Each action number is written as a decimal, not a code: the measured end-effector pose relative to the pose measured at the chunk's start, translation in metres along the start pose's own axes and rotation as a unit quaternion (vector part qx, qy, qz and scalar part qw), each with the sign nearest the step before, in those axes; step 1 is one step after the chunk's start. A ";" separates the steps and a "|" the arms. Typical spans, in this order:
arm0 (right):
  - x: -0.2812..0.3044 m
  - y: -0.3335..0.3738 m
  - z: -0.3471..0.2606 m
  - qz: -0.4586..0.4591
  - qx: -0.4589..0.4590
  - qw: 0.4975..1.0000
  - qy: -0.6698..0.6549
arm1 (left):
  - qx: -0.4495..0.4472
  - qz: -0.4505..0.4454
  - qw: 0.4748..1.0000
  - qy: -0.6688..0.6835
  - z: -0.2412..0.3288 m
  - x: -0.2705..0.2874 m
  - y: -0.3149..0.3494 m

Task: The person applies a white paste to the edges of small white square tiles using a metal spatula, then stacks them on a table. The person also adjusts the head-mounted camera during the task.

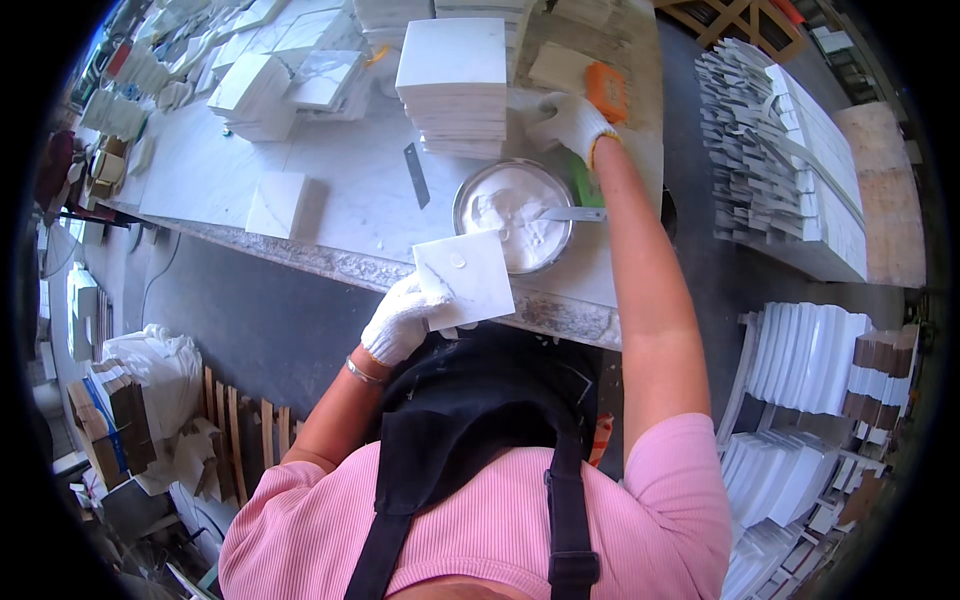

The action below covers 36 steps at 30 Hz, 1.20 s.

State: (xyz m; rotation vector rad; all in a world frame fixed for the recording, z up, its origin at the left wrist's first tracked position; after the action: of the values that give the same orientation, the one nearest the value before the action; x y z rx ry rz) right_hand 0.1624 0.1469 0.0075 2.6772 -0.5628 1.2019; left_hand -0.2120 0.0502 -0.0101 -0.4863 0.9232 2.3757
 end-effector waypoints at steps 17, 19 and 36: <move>0.071 0.158 -0.046 0.093 0.004 0.963 -0.252 | -0.014 -0.054 0.998 0.032 -0.003 -0.017 0.008; 0.068 0.195 -0.056 0.048 -0.013 0.955 -0.292 | -0.009 -0.056 0.998 0.030 -0.006 -0.020 0.007; 0.054 0.246 -0.090 -0.008 0.015 0.994 -0.106 | 0.002 -0.071 0.997 0.024 -0.012 -0.028 0.013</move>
State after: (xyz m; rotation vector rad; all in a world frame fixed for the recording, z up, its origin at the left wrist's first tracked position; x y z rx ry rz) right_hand 0.0358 -0.0678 0.1043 2.8495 -0.5556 0.9347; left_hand -0.1958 0.0236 0.0024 -0.5888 0.8842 2.2415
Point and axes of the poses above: each hand's wrist, its own y-axis away from the middle knuckle, its own x-axis out of the back of the hand, z = x × y, the point moved 1 cm from there along -y, towards the middle knuckle, and after that the axes turned 14 degrees about z, right-handed, at the moved point
